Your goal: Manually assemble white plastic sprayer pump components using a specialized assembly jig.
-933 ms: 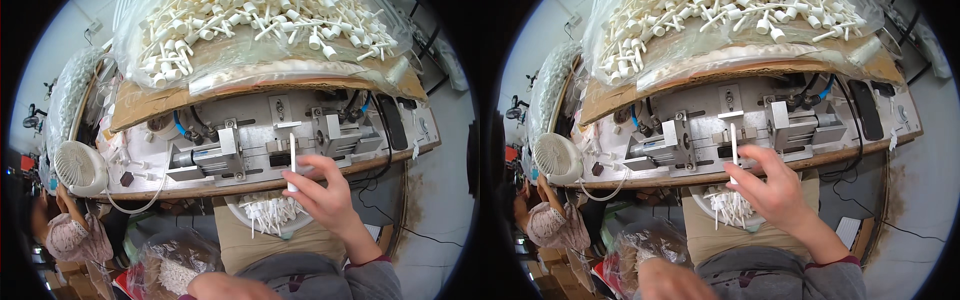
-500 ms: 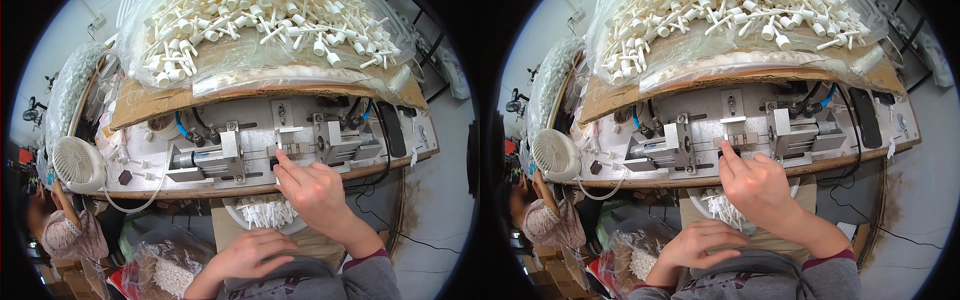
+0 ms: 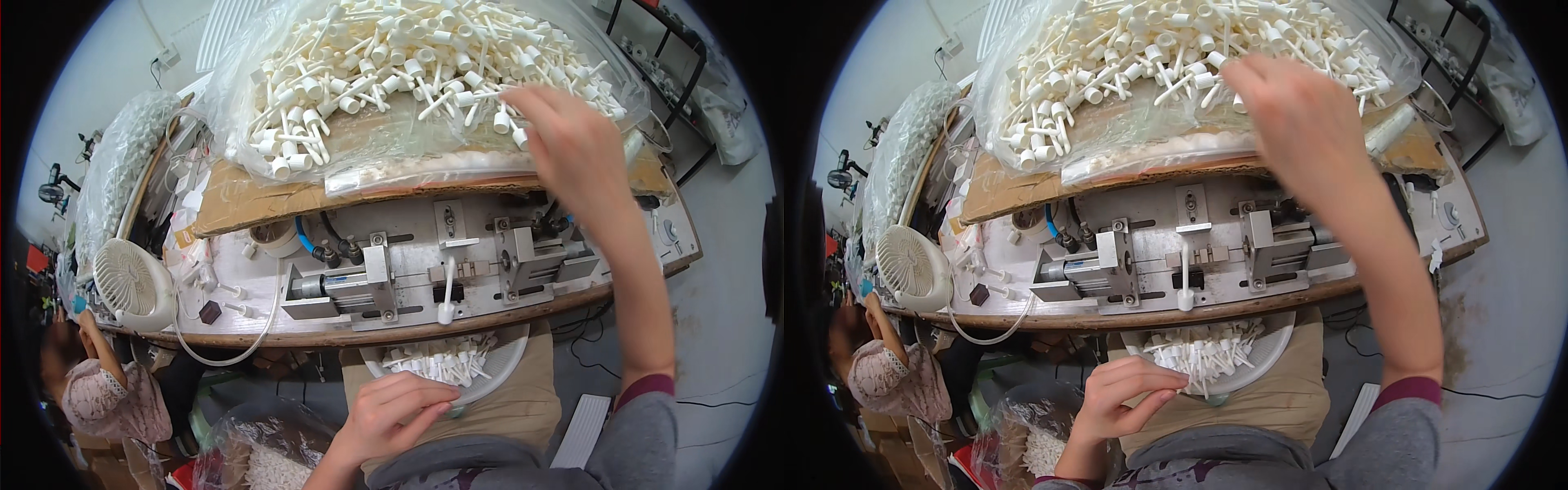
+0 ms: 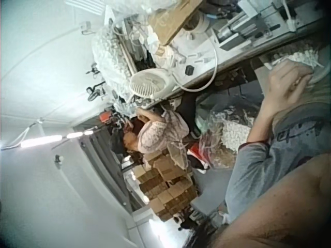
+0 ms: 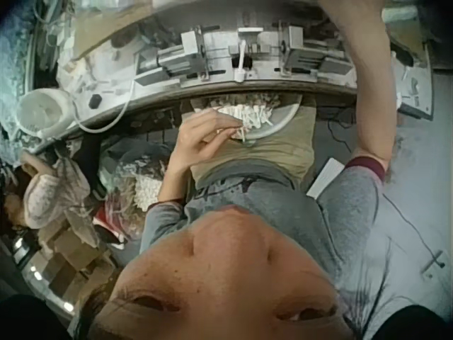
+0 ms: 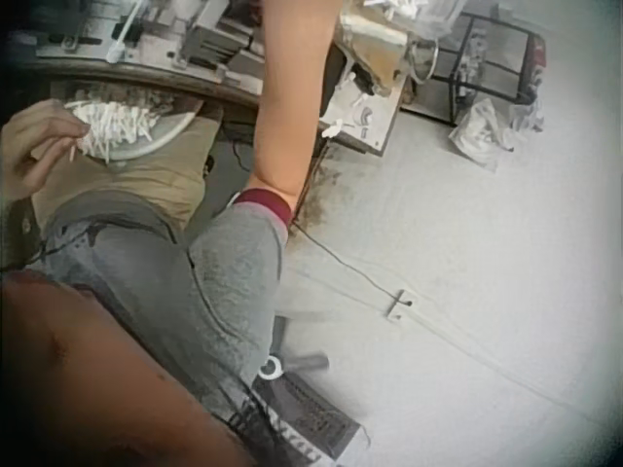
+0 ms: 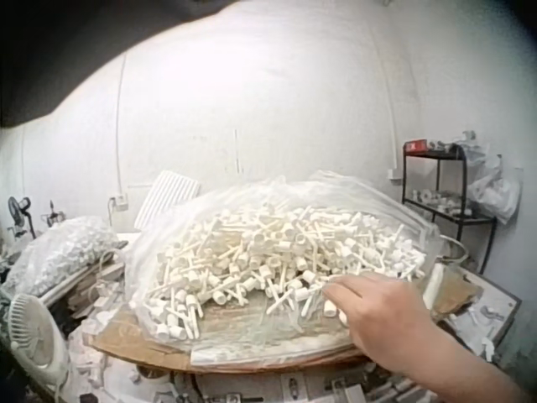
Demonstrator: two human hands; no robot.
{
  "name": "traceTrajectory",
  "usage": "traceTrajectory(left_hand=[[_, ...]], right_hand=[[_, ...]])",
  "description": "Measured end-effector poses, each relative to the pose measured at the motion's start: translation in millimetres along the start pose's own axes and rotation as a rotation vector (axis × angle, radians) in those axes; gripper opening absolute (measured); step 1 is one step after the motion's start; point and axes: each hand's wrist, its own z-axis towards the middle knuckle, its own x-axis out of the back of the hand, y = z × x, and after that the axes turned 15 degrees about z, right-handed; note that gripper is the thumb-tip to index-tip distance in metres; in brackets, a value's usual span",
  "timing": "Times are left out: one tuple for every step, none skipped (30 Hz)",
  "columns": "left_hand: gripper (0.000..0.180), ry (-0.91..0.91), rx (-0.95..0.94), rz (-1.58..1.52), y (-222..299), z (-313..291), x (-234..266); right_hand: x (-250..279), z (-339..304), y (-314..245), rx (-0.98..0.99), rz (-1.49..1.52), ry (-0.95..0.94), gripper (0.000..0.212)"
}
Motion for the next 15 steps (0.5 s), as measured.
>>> traceTrajectory(left_hand=[[0.014, -0.001, -0.001, -0.009, 2.3, 1.0, -1.3], [0.014, 0.004, 0.005, -0.011, 4.1, 0.6, -2.2], [0.016, -0.005, 0.009, -0.016, 4.5, -2.3, -3.4], [0.017, -0.018, 0.008, -0.026, 4.1, -5.3, -6.6], [0.018, -0.032, 0.006, -0.037, 3.8, -7.5, -9.8], [0.017, -0.05, 0.015, -0.033, 3.4, -10.2, -12.4], [0.017, -0.054, 0.01, -0.033, 2.6, -11.4, -14.3], [0.017, -0.058, 0.003, -0.033, 1.7, -12.1, -16.0], [0.017, -0.063, 0.002, -0.032, 1.5, -13.0, -16.5], [0.016, -0.067, 0.003, -0.029, 1.7, -13.1, -16.4], [0.016, -0.07, 0.003, -0.027, 1.8, -13.1, -16.3], [0.016, -0.072, 0.008, -0.022, 1.8, -13.5, -15.6], [0.016, -0.071, 0.013, -0.018, 1.3, -14.2, -15.0], [0.016, -0.07, 0.017, -0.015, 0.4, -14.9, -14.5], [0.017, -0.069, 0.02, -0.016, -0.2, -15.7, -14.7]], right_hand=[[-7.7, 10.0, 30.2, 0.076, -0.033, -0.051, 0.029], [-19.1, 16.8, 52.0, 0.157, -0.057, -0.1, 0.033], [-28.3, 24.6, 55.6, 0.061, -0.017, -0.242, 0.037], [-34.7, 31.8, 55.4, -0.043, 0.015, -0.386, 0.042], [-38.5, 39.9, 55.0, -0.148, 0.046, -0.529, 0.046], [-44.6, 47.8, 54.5, -0.246, 0.132, -0.55, 0.053], [-49.6, 55.8, 53.8, -0.344, 0.217, -0.569, 0.059], [-52.4, 60.5, 53.9, -0.443, 0.301, -0.587, 0.066], [-57.3, 60.6, 54.2, -0.416, 0.326, -0.567, 0.063], [-62.9, 59.4, 54.7, -0.389, 0.35, -0.547, 0.061], [-66.1, 58.1, 55.2, -0.363, 0.372, -0.526, 0.058], [-68.2, 57.4, 52.5, -0.342, 0.359, -0.527, 0.054], [-69.6, 54.8, 49.3, -0.321, 0.345, -0.528, 0.049], [-70.3, 52.6, 46.1, -0.3, 0.33, -0.528, 0.045], [-67.9, 51.4, 44.0, -0.293, 0.335, -0.52, 0.04]])
